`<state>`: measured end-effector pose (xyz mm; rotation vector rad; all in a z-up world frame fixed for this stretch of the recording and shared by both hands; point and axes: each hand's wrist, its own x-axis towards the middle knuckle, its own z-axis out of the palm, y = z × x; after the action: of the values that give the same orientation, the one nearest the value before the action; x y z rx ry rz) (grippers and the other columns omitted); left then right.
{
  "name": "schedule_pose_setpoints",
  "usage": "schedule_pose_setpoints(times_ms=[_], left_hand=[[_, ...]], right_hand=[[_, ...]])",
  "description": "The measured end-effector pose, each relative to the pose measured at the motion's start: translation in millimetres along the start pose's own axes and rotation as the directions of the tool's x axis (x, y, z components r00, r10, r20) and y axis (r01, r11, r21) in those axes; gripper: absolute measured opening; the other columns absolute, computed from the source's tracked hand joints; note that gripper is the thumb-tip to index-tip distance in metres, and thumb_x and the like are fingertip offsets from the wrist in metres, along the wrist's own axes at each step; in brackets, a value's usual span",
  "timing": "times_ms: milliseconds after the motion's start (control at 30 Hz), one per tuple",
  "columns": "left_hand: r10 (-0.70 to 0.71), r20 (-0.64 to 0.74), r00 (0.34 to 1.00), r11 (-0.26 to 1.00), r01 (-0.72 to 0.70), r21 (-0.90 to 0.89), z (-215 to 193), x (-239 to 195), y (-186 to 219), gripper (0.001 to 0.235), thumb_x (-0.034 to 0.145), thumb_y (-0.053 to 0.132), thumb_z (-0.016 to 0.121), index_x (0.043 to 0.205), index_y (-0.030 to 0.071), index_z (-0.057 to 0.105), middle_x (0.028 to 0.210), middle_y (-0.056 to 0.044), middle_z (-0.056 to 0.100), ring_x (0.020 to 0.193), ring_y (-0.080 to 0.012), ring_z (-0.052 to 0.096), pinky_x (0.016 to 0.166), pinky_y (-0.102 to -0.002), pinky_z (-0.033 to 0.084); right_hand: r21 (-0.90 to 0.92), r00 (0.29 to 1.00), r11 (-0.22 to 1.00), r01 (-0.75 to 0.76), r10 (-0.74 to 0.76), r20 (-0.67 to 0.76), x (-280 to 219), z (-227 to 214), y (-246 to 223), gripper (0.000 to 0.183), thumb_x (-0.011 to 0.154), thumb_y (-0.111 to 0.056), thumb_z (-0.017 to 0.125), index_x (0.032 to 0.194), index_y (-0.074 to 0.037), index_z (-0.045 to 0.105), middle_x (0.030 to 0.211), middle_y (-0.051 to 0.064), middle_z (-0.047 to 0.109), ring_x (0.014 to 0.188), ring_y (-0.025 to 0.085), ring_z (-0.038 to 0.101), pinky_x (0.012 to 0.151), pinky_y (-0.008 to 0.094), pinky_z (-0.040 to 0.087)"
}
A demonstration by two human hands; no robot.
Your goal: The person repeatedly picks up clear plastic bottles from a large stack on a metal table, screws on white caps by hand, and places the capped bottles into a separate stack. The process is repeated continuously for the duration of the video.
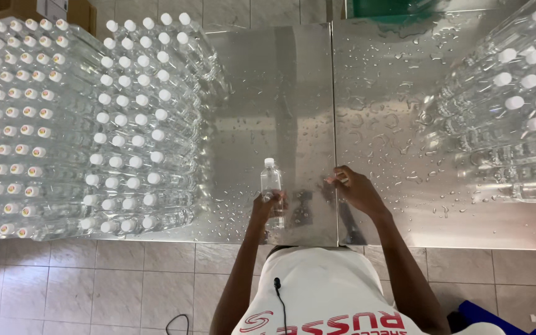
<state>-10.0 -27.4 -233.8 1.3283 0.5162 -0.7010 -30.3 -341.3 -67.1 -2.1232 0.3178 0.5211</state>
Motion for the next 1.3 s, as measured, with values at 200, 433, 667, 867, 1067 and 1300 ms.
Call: schedule_pose_setpoints(times_ms=[200,433,667,867,1067,1300], left_hand=[[0.082,0.046,0.996,0.964,-0.091,0.252,14,-49,49,0.064,0.092,0.036,0.089,0.143,0.004,0.069,0.138,-0.025,0.071,0.128,-0.0442,0.069,0.112,-0.061,0.052],[0.094,0.052,0.994,0.955,-0.105,0.278,10,-59,54,0.058,0.092,0.04,0.089,0.139,0.01,0.074,0.132,-0.018,0.076,0.129,-0.0359,0.069,0.117,-0.055,0.046],[0.056,0.049,0.997,0.973,-0.065,0.22,3,-59,59,0.067,0.09,0.047,0.086,0.143,0.009,0.072,0.135,-0.022,0.076,0.124,-0.0354,0.072,0.1,-0.047,0.058],[0.122,0.041,0.992,0.979,-0.127,0.162,8,-64,67,0.059,0.089,0.031,0.089,0.138,0.002,0.075,0.131,-0.025,0.076,0.126,-0.0372,0.07,0.108,-0.055,0.055],[0.216,0.136,0.967,0.957,-0.238,0.165,-12,-23,28,0.066,0.094,0.031,0.089,0.145,-0.001,0.064,0.116,-0.025,0.077,0.098,-0.0316,0.078,0.082,-0.044,0.068],[0.484,0.271,0.832,0.835,-0.532,0.141,-14,-31,35,0.126,0.063,0.058,0.105,0.158,-0.001,0.048,0.126,-0.025,0.074,0.113,-0.0311,0.074,0.1,-0.053,0.062]], right_hand=[[-0.01,0.999,0.999,-0.052,0.052,-0.015,-18,10,-15,0.048,0.11,-0.032,0.06,0.152,-0.009,0.06,0.136,0.026,0.075,0.124,0.047,0.074,0.105,0.063,0.059],[-0.015,1.0,1.0,-0.013,0.013,0.015,-12,30,-28,0.044,0.11,-0.029,0.059,0.15,-0.011,0.062,0.136,0.025,0.076,0.124,0.045,0.074,0.104,0.062,0.059],[-0.098,0.999,0.995,-0.012,0.015,0.029,-8,21,-39,0.044,0.111,-0.027,0.059,0.152,-0.013,0.06,0.138,0.024,0.075,0.129,0.047,0.071,0.11,0.065,0.056],[-0.098,0.999,0.995,-0.018,0.022,0.039,-6,26,-32,0.043,0.111,-0.028,0.06,0.151,-0.012,0.062,0.137,0.025,0.075,0.13,0.046,0.071,0.11,0.064,0.056],[-0.13,0.997,0.991,0.022,-0.011,0.08,-22,22,-56,0.044,0.112,-0.027,0.057,0.153,-0.01,0.059,0.138,0.025,0.074,0.131,0.046,0.071,0.111,0.066,0.056],[-0.125,0.989,0.985,0.118,-0.105,0.101,-38,10,-86,0.05,0.113,-0.025,0.056,0.16,-0.01,0.05,0.142,0.029,0.07,0.134,0.05,0.067,0.112,0.069,0.054]])
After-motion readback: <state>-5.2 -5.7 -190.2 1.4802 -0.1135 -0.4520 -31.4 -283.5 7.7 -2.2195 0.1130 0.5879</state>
